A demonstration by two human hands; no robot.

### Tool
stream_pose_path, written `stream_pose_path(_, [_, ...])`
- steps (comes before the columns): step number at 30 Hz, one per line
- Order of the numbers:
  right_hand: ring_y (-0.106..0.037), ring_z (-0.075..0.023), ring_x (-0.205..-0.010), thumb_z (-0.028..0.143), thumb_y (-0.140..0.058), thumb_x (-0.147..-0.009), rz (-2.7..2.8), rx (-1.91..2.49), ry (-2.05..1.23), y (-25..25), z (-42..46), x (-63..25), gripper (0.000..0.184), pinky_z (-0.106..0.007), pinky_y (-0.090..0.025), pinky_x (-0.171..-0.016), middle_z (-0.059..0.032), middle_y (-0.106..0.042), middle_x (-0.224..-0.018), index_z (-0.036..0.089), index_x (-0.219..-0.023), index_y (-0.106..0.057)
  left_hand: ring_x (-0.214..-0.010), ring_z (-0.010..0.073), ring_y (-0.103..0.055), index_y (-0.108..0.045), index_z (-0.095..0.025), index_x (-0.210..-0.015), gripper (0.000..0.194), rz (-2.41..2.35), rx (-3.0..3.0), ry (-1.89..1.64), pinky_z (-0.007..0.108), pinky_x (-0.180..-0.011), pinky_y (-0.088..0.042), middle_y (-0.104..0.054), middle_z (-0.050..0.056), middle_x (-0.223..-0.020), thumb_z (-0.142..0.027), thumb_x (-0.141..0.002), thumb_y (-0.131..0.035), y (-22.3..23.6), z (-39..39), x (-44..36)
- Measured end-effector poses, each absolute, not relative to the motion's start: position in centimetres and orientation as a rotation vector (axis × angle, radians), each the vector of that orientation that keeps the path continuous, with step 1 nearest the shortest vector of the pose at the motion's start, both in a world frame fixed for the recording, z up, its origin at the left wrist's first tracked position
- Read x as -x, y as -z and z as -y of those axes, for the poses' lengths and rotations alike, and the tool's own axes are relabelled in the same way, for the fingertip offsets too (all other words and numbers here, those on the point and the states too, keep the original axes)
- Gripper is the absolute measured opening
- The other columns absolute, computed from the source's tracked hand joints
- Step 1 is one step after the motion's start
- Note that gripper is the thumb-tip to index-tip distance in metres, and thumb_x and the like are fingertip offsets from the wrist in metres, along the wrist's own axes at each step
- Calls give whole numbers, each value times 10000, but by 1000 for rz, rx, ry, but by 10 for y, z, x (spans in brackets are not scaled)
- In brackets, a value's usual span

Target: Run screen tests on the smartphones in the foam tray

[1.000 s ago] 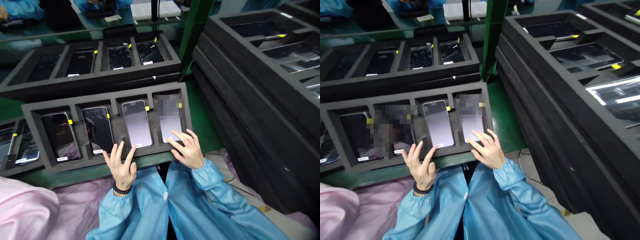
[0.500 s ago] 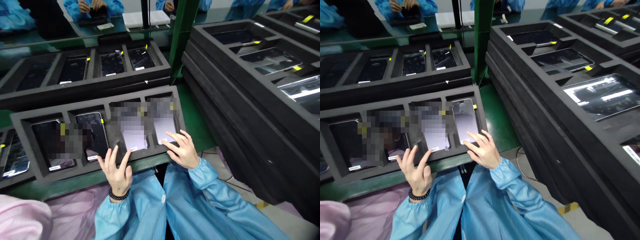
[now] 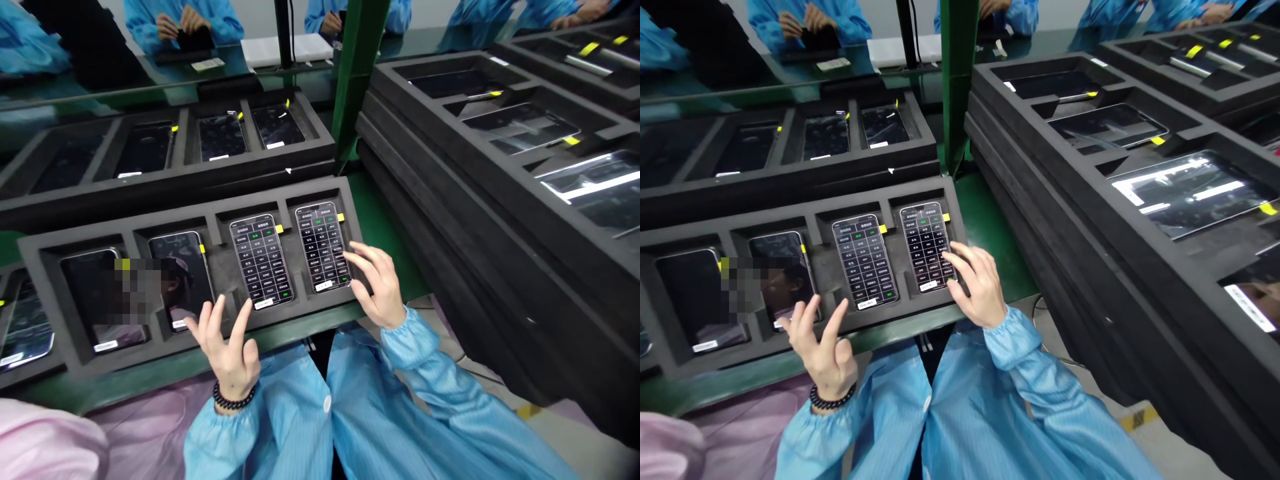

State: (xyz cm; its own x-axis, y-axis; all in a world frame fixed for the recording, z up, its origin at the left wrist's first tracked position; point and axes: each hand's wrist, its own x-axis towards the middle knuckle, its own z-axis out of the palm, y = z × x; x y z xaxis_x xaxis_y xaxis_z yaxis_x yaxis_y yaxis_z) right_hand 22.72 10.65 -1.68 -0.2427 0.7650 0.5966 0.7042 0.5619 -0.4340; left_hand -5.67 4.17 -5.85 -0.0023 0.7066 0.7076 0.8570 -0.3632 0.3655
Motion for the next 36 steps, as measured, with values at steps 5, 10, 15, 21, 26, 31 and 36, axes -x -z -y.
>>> stream_pose_path(5, [-557, -281, -1237, 304, -430, -1014, 1881, 1318, -41, 12, -122, -225, 399, -490, -446, -1071, -115, -535, -1445, 241, -1383, -567, -1538, 316, -216, -484, -303, -1485, 517, 1663, 2003, 1371, 582, -1275, -31, -324, 45, -1629, -434, -1021, -299, 39, -65, 47])
stream_pose_path(10, [-519, -290, -1277, 259, -443, -1006, 1876, 1323, 12, 23, -126, -221, 364, -505, -450, -1077, -109, -510, -1466, 246, -1315, -635, -1569, 307, -110, -424, -307, -1518, 522, 1822, 2058, 1217, 574, -1265, 46, -214, 47, -1673, -429, -1026, -298, 37, -79, 40])
stream_pose_path(15, [-510, -288, -1281, 237, -460, -1000, 1927, 1306, 19, 25, -127, -222, 369, -511, -451, -1082, -115, -474, -1501, 238, -1324, -637, -1576, 310, -65, -383, -354, -1529, 525, 1820, 2101, 1112, 599, -1249, 79, -128, 16, -1696, -460, -1026, -275, 39, -80, 37])
stream_pose_path(21, [-484, -303, -1302, 255, -459, -1003, 1948, 1329, 38, 24, -129, -221, 357, -523, -446, -1089, -117, -501, -1484, 233, -1307, -643, -1577, 330, 14, -357, -362, -1535, 574, 1833, 2187, 1020, 637, -1222, 111, 3, 2, -1708, -556, -1006, -245, 32, -86, 34])
stream_pose_path(26, [-498, -298, -1295, 273, -437, -1005, 1910, 1324, 9, 25, -127, -221, 400, -508, -436, -1097, -121, -531, -1457, 219, -1379, -569, -1574, 349, -29, -391, -371, -1520, 559, 1823, 2268, 919, 666, -1210, 108, -35, 29, -1707, -555, -999, -307, 27, -95, 28])
stream_pose_path(31, [-511, -302, -1315, 291, -447, -998, 1875, 1289, -13, 26, -127, -222, 439, -509, -439, -1096, -117, -542, -1447, 244, -1431, -499, -1568, 348, -93, -419, -299, -1522, 578, 1907, 2042, 1187, 648, -1231, 55, -153, 83, -1687, -513, -1016, -240, 23, -89, 47])
stream_pose_path(36, [-503, -310, -1348, 336, -484, -986, 1726, 1324, -87, 29, -128, -223, 498, -505, -489, -1058, -135, -497, -1497, 246, -1473, -434, -1555, 352, -151, -469, -225, -1488, 575, 2036, 1480, 1288, 594, -1265, -33, -278, 121, -1641, -482, -1003, -296, 10, -80, 114])
